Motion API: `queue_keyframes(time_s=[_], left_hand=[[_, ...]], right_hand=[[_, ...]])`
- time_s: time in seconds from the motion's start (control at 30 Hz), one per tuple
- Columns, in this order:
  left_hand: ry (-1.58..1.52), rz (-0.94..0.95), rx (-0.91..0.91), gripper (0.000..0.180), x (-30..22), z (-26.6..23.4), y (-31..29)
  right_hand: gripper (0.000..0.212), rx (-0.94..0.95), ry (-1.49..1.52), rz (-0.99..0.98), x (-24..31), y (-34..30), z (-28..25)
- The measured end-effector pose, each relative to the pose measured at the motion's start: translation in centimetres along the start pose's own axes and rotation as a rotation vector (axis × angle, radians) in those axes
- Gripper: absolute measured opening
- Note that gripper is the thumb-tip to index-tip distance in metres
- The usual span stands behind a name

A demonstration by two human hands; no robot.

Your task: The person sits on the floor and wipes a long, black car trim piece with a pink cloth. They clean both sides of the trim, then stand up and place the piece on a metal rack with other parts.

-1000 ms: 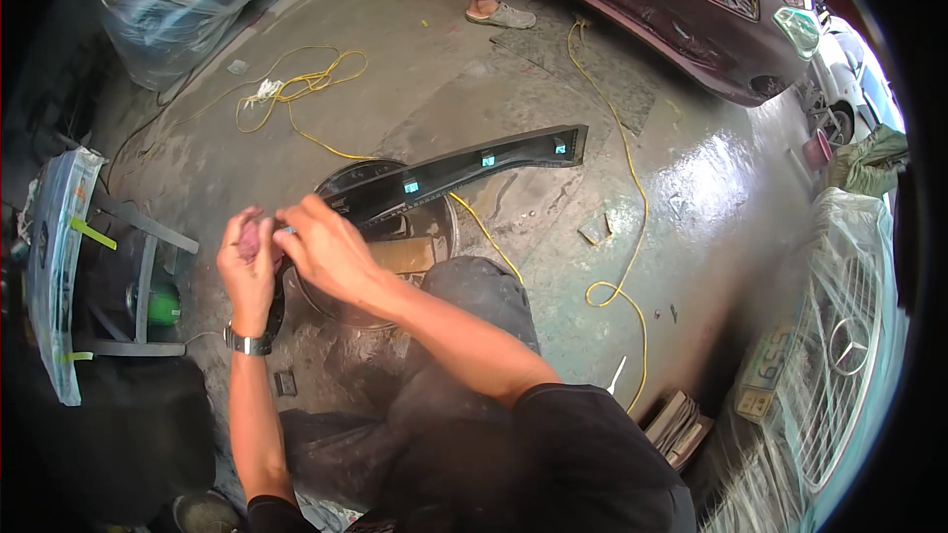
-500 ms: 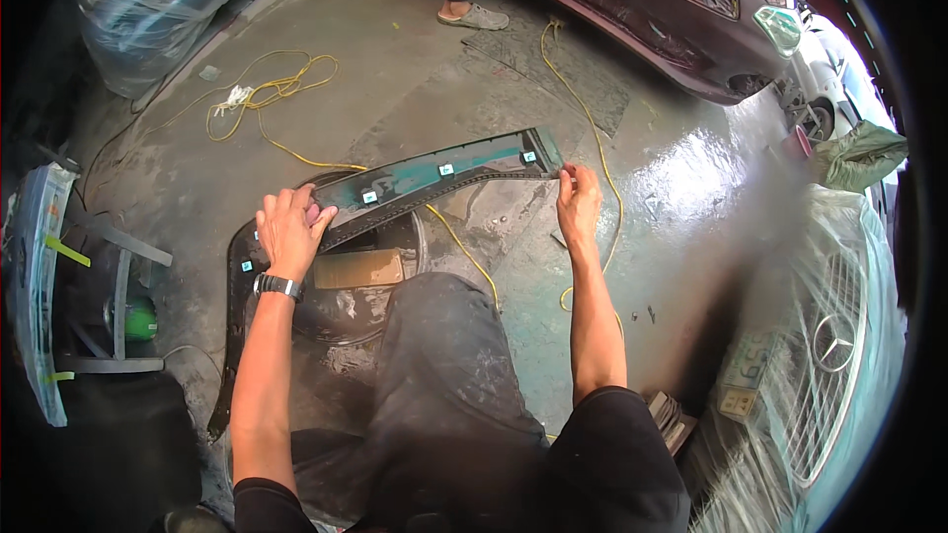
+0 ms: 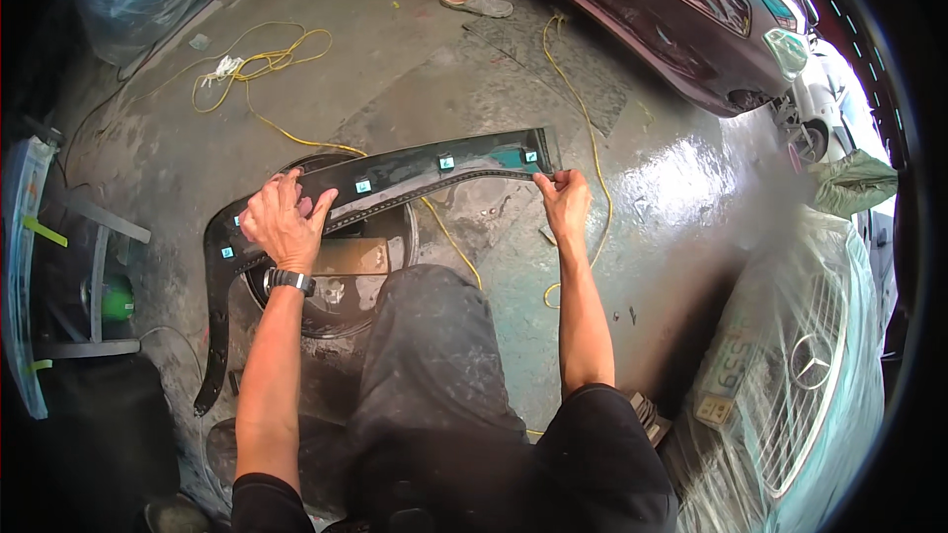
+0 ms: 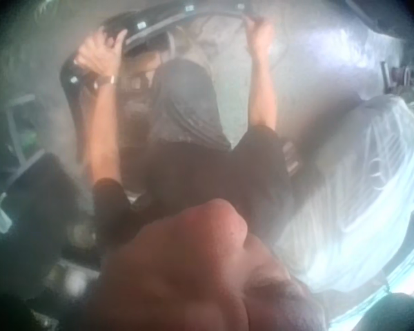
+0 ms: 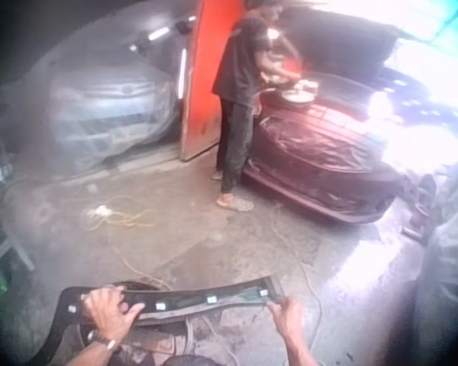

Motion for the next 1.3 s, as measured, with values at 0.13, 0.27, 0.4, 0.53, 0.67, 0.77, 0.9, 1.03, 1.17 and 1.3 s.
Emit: queue_keyframes(time_s=[0.13, 0.27, 0.4, 0.53, 0.67, 0.77, 0.9, 1.03, 1.17, 1.3], left_hand=[[-0.007, -0.015, 0.019, 0.058, 0.1, -0.1, 0.1], [-0.024, -0.012, 0.027, 0.058, 0.3, 0.2, 0.1], [-0.03, -0.02, 0.042, 0.057, 0.4, 0.2, 0.0], [-0.027, -0.021, 0.022, 0.057, 0.4, 0.1, 0.1], [-0.023, -0.017, 0.017, 0.058, 0.4, 0.1, -0.1], [-0.026, -0.017, 0.006, 0.058, 0.3, -0.1, 0.1], [-0.036, -0.015, 0.0, 0.057, 0.4, -0.1, 0.1], [-0.045, -0.022, 0.013, 0.057, 0.4, 0.0, 0.1], [-0.046, -0.026, 0.018, 0.057, 0.5, 0.2, 0.0], [-0.042, -0.033, 0.027, 0.058, 0.6, 0.3, 0.0]], right_hand=[[0.034, 0.075, 0.005, 0.022, -0.1, 0.5, 0.2], [0.021, 0.093, -0.274, -0.181, 2.7, 0.1, 1.0], [0.017, 0.084, -0.441, -0.249, 3.4, -0.3, 2.2], [0.015, 0.12, -0.522, -0.261, 4.3, -0.2, 2.8], [0.014, 0.143, -0.556, -0.267, 3.3, 0.3, 3.7], [0.016, 0.157, -0.458, -0.294, 2.7, 0.5, 3.7], [0.018, 0.138, -0.295, -0.357, 2.2, 0.5, 3.3], [0.016, 0.068, -0.164, -0.441, 1.4, 0.3, 3.0], [0.014, 0.084, -0.13, -0.447, 0.9, 0.5, 3.0], [0.015, 0.138, -0.126, -0.467, 0.4, 0.9, 2.9]])
Point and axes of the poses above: each hand's wrist, its own y-axis towards the middle knuckle, its own z-axis out of the palm, x = y × z, the point moved 6 cm from there along y, towards the middle knuckle, and after that the axes turned 8 degrees about -z, right-handed, at the moved point
